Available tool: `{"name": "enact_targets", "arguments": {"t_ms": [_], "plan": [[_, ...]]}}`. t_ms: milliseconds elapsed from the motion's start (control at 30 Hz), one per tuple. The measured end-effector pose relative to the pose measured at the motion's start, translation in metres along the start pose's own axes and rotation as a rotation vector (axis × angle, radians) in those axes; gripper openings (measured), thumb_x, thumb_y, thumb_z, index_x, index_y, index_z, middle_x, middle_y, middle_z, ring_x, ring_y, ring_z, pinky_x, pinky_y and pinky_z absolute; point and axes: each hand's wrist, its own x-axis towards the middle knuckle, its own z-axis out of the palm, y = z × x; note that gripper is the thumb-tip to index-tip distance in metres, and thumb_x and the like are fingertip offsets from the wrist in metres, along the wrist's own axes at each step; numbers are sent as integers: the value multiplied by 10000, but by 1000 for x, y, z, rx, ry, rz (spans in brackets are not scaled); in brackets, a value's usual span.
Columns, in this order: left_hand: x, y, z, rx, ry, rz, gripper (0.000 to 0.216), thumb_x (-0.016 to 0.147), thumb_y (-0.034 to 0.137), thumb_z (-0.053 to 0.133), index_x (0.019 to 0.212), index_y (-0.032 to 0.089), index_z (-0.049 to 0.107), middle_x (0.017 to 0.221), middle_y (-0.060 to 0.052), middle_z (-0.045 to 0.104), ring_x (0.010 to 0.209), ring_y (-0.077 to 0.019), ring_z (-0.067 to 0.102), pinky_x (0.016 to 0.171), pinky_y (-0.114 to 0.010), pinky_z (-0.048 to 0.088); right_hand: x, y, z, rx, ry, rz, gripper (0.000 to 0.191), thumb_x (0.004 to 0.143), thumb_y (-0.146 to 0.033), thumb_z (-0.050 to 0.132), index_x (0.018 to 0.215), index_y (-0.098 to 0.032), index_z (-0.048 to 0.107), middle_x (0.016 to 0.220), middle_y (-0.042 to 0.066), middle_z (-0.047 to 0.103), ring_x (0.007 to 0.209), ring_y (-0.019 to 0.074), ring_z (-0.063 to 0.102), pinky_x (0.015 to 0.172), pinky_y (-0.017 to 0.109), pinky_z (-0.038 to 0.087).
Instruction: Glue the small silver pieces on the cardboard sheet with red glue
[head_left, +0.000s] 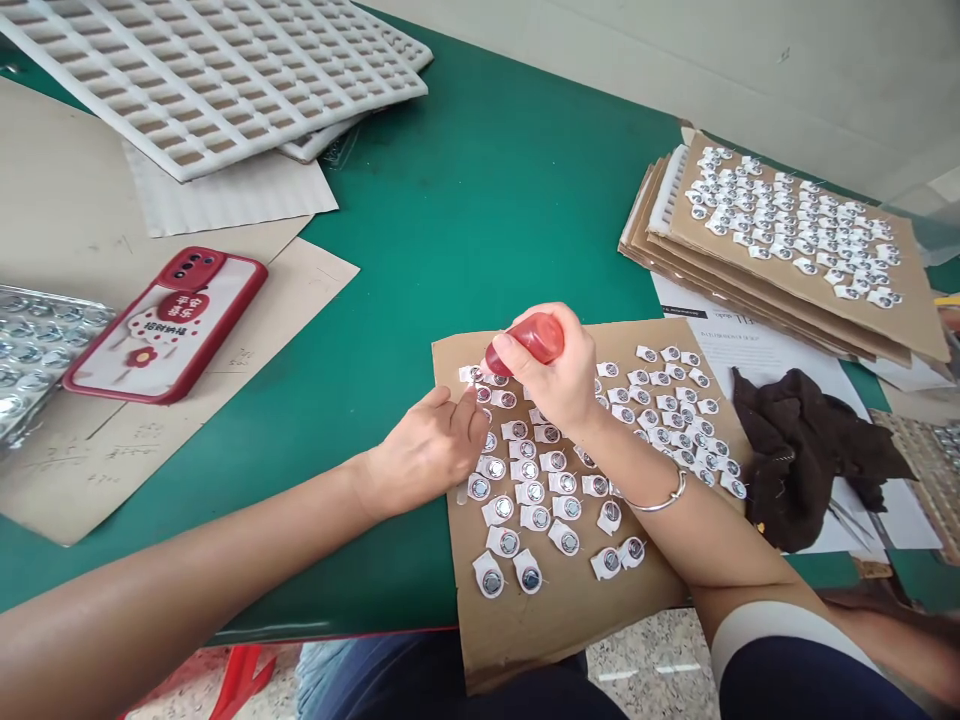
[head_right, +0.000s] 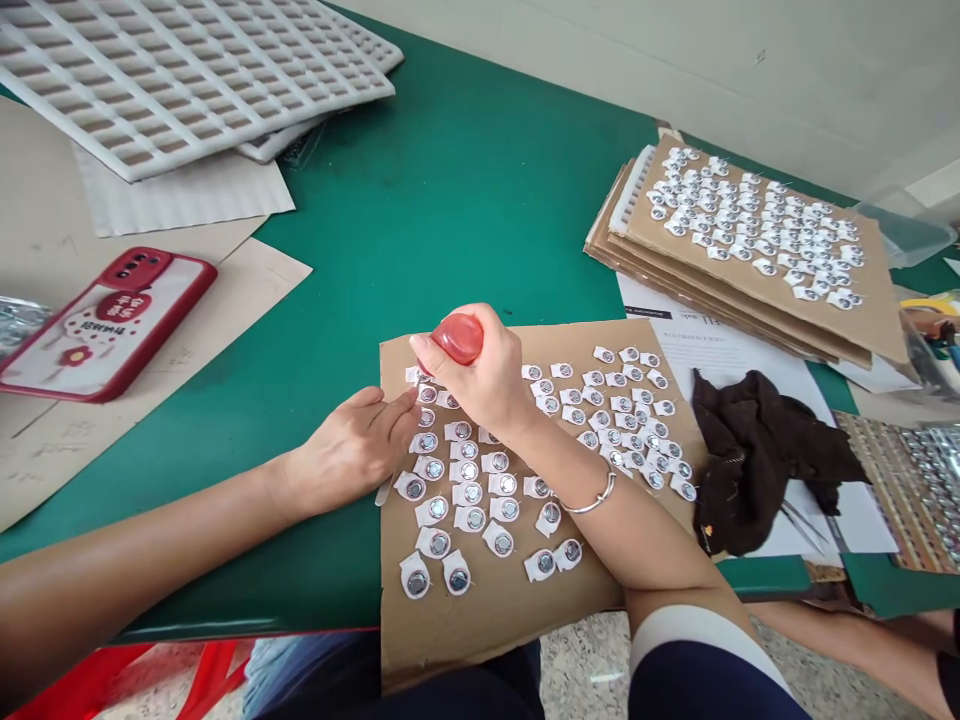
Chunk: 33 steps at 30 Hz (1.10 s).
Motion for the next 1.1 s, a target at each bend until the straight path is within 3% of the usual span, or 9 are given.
{"name": "enact_targets", "arguments": {"t_ms": [167,1100], "plan": [[0,-1,-1,-81,-27,-29,276,878,20,306,833,68,574,845,-162,647,570,-178,574,549,-332,432,-1,1,1,-36,-14,-21,290,721,-471,657,856,-251,525,827,5,634,744,160,607,686,323,502],[-1,0,0,45,-27,15,219,868,20,353,791,72,552,834,-160,648,575,-163,563,562,-300,439,-3,7,5,-47,-16,-68,324,727,-464,664,890,-217,533,824,12,651,749,147,626,697,303,519]]}}
